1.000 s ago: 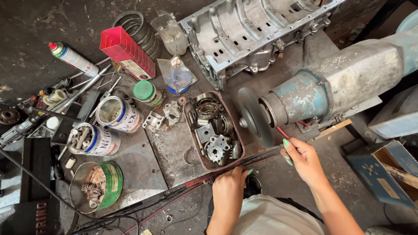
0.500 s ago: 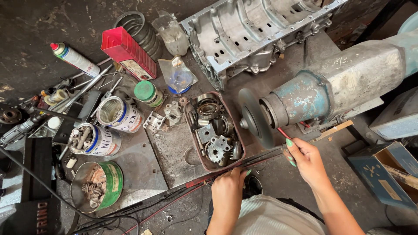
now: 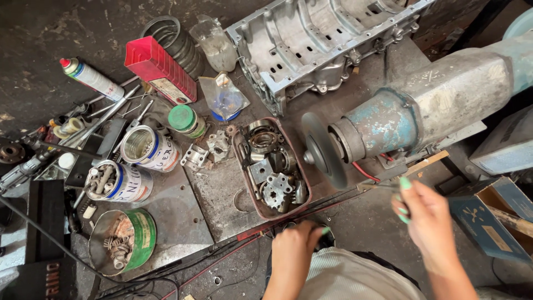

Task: Cleaning a small metal engine component using a bench grinder and a hand tool

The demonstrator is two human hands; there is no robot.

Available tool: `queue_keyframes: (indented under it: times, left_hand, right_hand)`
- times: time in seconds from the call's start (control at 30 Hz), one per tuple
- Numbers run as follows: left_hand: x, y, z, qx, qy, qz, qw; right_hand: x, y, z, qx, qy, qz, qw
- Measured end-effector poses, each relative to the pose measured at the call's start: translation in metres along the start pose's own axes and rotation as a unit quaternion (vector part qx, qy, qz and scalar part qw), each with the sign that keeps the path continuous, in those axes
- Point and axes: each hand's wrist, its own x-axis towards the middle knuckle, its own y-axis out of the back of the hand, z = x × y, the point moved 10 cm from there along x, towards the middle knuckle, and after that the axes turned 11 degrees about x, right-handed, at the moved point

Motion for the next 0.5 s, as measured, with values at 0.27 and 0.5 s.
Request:
queue_keyframes:
  times: [0.27,0.5]
  left_hand:
    - [-0.041,0.133,0.105,-0.19,-0.289,0.179,0.921]
    - [-0.072,0.193,0.134,-0.137,-0.383,0.315,0.857]
  right_hand:
    - [-0.055,-0.014,-0.092,-0.019,0.055,0.08,0.995]
    - [-0.09,-0.031,-0.133,-0.139,0.087,0.125,0.978]
